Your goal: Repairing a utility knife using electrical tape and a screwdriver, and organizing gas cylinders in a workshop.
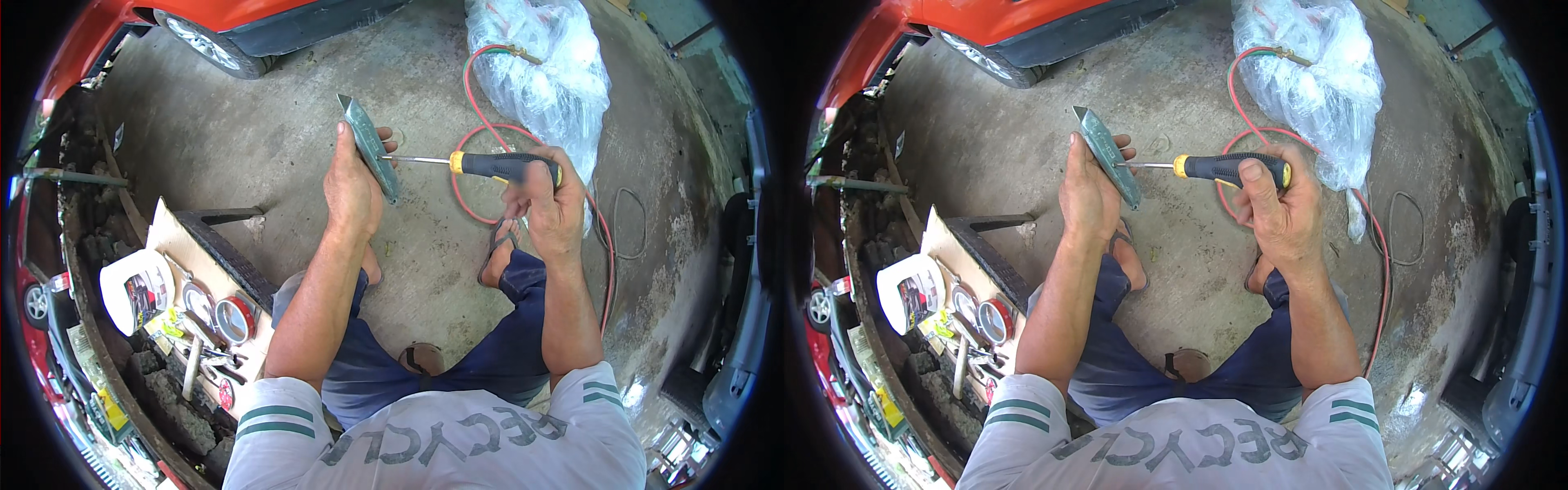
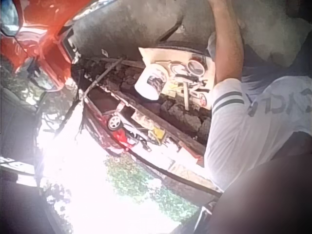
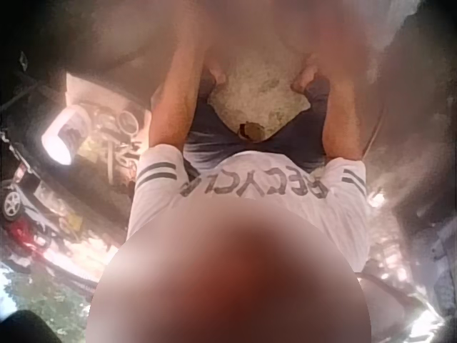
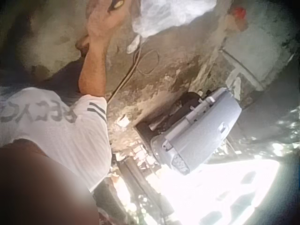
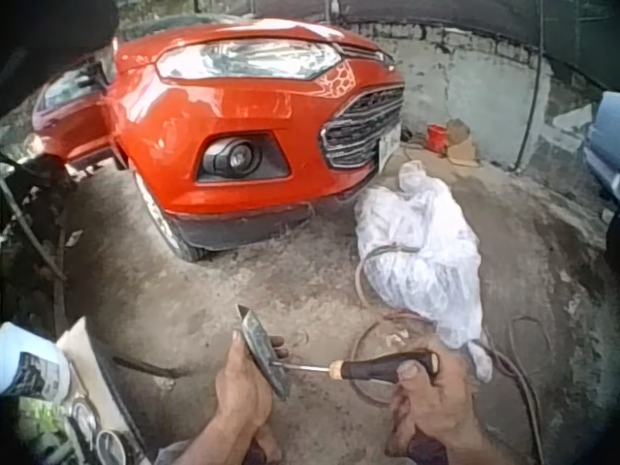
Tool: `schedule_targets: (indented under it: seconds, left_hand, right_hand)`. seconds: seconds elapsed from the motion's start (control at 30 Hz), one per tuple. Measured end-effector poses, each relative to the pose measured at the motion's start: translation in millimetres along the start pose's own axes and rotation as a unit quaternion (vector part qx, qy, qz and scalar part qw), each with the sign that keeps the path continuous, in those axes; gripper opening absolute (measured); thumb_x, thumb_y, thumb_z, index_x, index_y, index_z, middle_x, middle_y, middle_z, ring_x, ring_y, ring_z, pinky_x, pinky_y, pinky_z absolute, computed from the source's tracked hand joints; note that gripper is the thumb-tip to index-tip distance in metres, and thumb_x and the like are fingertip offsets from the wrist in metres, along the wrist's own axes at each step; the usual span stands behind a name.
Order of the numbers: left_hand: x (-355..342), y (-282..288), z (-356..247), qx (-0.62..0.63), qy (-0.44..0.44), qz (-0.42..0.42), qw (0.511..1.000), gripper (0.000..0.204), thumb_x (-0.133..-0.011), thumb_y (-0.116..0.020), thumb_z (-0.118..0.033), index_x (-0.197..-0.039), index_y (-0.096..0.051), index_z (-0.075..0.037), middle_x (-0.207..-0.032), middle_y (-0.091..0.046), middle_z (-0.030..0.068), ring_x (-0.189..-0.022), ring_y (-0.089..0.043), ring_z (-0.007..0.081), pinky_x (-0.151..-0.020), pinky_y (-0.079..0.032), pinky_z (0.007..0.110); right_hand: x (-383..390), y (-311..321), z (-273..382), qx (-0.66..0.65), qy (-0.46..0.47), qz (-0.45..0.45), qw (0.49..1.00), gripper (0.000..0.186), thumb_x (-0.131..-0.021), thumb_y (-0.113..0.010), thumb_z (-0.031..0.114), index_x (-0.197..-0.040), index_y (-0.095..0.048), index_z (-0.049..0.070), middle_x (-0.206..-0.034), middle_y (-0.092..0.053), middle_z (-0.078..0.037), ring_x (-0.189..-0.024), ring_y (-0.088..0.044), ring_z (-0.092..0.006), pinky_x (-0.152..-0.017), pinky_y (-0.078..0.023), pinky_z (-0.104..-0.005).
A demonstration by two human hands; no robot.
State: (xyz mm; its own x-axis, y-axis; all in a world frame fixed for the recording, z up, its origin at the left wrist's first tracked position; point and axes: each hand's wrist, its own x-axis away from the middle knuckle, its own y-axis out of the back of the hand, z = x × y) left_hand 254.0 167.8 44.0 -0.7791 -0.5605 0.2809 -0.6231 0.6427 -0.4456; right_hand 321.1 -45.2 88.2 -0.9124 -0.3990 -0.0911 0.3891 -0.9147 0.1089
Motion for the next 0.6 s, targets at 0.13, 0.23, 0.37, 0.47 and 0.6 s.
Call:
schedule_targets:
  seconds: [0.13, 0.23, 0.37, 0.47, 0.6]
  left_hand:
    - [0, 3, 1, -0.026, -0.018, -0.023, 0.999, 0.057, -0.099, -0.032, -0.051, -0.119, -0.051, -0.001, -0.108, -0.058, 0.0107, -0.096, -0.054, 0.0183, -0.084, -0.042, 0.035]
    - [-2, 4, 7, -0.045, -0.024, -0.037, 0.998, 0.057, -0.098, -0.033, -0.052, -0.116, -0.053, -0.002, -0.104, -0.058, 0.0095, -0.095, -0.054, 0.0175, -0.083, -0.042, 0.034]
    - [-5, 10, 6, -0.095, -0.008, -0.039, 0.995, 0.064, -0.096, -0.033, -0.059, -0.103, -0.060, -0.001, -0.094, -0.059, 0.0090, -0.089, -0.053, 0.0169, -0.081, -0.042, 0.033]
    - [-8, 14, 1, -0.101, 0.017, -0.020, 0.995, 0.059, -0.098, -0.027, -0.056, -0.107, -0.051, -0.003, -0.096, -0.054, 0.0099, -0.088, -0.051, 0.0199, -0.078, -0.042, 0.036]
    - [-15, 17, -1, -0.081, 0.018, -0.008, 0.996, 0.063, -0.097, -0.024, -0.059, -0.104, -0.051, -0.003, -0.093, -0.053, 0.0097, -0.086, -0.050, 0.0201, -0.078, -0.042, 0.036]
  right_hand:
    - [0, -4, 3, 0.017, -0.041, 0.031, 0.999, 0.029, -0.093, -0.060, 0.027, -0.098, -0.055, -0.001, -0.059, -0.057, -0.007, -0.039, -0.051, -0.0112, -0.036, -0.043, -0.0245]
    - [-1, -4, 13, -0.014, -0.101, 0.039, 0.994, 0.033, -0.085, -0.070, 0.026, -0.101, -0.059, 0.000, -0.063, -0.059, -0.003, -0.049, -0.054, -0.0075, -0.044, -0.042, -0.0228]
    - [2, -3, 14, 0.050, -0.041, 0.066, 0.996, 0.031, -0.081, -0.073, 0.016, -0.105, -0.059, 0.001, -0.072, -0.062, -0.006, -0.058, -0.059, -0.0109, -0.051, -0.046, -0.0247]
    - [0, -1, 9, 0.160, 0.208, 0.132, 0.956, 0.038, -0.072, -0.073, 0.002, -0.108, -0.059, 0.002, -0.092, -0.062, -0.011, -0.078, -0.063, -0.0244, -0.071, -0.050, -0.0307]
    - [-1, -2, 7, 0.213, 0.252, 0.176, 0.927, 0.039, -0.074, -0.072, 0.005, -0.110, -0.058, 0.002, -0.093, -0.062, -0.011, -0.078, -0.063, -0.0252, -0.072, -0.050, -0.0325]
